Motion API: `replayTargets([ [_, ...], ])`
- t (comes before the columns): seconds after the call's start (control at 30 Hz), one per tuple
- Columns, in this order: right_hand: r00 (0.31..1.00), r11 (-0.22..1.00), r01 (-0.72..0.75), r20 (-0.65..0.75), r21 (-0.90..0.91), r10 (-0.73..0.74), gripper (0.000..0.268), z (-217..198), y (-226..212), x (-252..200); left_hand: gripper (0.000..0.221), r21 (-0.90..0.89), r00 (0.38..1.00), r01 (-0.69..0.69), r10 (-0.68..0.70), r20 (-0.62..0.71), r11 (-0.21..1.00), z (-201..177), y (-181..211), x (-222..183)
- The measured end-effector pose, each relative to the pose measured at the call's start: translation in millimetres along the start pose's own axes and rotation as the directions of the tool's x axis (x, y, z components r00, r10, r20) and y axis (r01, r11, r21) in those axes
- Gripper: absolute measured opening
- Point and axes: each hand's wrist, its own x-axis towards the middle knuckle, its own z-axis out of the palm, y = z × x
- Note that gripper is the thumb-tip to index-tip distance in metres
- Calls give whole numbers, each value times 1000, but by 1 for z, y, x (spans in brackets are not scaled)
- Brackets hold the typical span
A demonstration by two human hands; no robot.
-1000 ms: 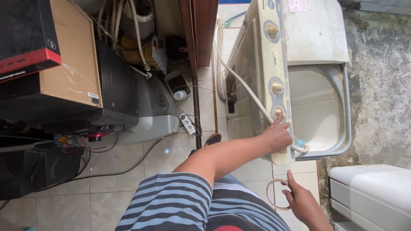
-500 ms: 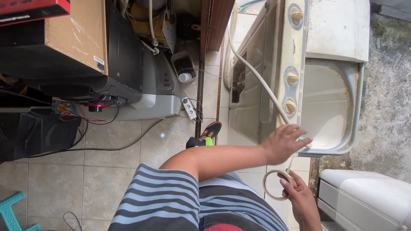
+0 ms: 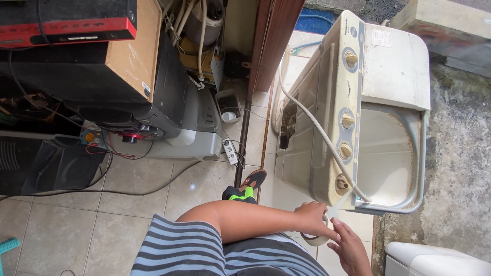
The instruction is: Testing and repairing a washing machine by securing a hose with tape and adjusting control knobs, followed by working on a small component with a lighter.
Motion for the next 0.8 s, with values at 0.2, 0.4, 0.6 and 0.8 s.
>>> replayTargets([
  [0.2, 947, 891, 266, -76, -367, -314, 55, 24, -42, -25, 119, -13, 996, 65, -64, 57, 998, -12, 7, -9],
  [0.4, 756, 241, 571, 387, -785, -528, 32, -1, -51, 0, 105, 95, 998, -63, 61, 29, 993, -8, -2, 4],
  [0.6, 666, 22, 582, 461, -813, -586, 12, -2, -61, 9, 81, -109, 997, -72, 74, 23, 991, -10, -14, 25],
  [0.8, 622, 40, 630, 473, -776, -625, 11, -4, -47, 27, 46, -295, 1000, 20, -24, -10, 955, 14, -54, 84],
])
